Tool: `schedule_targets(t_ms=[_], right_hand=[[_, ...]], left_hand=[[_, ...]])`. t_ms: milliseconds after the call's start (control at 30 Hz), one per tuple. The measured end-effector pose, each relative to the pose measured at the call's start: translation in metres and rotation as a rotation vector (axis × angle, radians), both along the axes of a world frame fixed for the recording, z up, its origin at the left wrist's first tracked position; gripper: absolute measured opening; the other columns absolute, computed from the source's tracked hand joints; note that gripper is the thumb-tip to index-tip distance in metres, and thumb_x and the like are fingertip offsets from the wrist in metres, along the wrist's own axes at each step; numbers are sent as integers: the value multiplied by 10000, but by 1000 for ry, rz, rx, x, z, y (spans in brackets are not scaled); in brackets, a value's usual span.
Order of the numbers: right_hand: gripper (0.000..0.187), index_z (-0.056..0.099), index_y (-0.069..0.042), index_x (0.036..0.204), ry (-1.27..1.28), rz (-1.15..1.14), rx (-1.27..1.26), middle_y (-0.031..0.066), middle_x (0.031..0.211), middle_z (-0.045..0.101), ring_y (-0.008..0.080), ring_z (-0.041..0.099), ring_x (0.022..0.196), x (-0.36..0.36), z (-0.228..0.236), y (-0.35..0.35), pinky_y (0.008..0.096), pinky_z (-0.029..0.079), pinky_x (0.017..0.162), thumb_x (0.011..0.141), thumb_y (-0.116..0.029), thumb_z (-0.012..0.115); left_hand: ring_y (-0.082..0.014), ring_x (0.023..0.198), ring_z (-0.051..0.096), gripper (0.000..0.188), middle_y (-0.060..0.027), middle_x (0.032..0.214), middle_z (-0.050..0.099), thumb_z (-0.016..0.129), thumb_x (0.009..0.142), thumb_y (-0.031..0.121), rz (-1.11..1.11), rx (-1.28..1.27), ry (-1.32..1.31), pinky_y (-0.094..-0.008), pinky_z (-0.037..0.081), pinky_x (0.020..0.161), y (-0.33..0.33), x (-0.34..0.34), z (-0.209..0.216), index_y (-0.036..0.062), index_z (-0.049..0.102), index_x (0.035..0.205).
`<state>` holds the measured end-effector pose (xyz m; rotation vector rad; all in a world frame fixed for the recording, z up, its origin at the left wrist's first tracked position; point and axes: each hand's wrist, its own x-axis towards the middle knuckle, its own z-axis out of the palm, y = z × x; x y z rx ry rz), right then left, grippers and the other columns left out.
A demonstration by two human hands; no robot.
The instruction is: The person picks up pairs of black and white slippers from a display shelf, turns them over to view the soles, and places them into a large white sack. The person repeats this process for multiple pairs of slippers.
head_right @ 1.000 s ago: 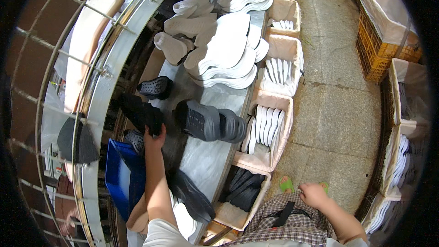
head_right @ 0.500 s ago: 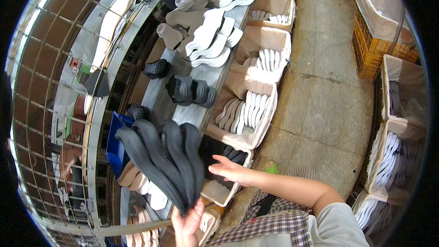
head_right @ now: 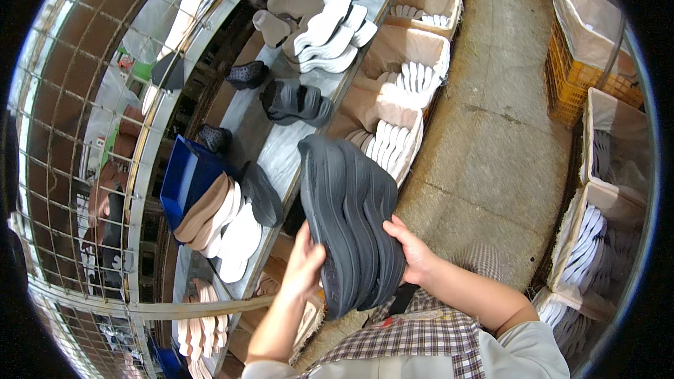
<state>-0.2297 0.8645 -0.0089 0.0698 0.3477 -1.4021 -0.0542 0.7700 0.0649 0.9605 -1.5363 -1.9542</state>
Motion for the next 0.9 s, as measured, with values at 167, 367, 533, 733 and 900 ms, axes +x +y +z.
schedule_targets(t_ms=[167,367,533,733,900], right_hand=[[664,326,-114,1425,-93,106,-18,128,1435,386,325,363,1316,7,8,14,529,306,1063,918,-521,461],[817,326,-122,1434,-115,282,365,185,1471,306,416,270,1338,10,8,34,624,178,1055,864,-706,350],[853,352,-120,1419,-173,273,438,231,1446,320,442,281,1318,21,10,45,591,179,1061,832,-737,384],[842,376,-119,1402,-142,261,464,220,1409,376,435,350,1270,27,8,49,582,233,1037,831,-738,389],[803,427,-120,1359,-151,262,480,199,1353,437,404,410,1216,27,6,52,562,310,991,840,-731,383]], left_hand=[[-194,1175,458,581,-122,1309,468,504,967,344,-25,-70,-192,-324,347,1029,-31,-27,-14,-15,313,1382],[-175,979,613,496,-132,1138,586,474,976,352,-158,499,-189,-288,523,830,-41,-25,-51,-14,412,1305],[-168,1015,586,401,-97,1174,562,491,962,278,-245,838,-27,-291,492,856,-34,-18,-71,22,473,1270],[-232,1212,498,480,-133,1371,452,355,1004,350,-383,774,-42,-363,409,1034,-31,-10,-74,72,369,1396],[-233,1169,542,465,-134,1340,489,377,1000,345,-337,745,-89,-354,460,984,-24,-10,-78,59,423,1363]])
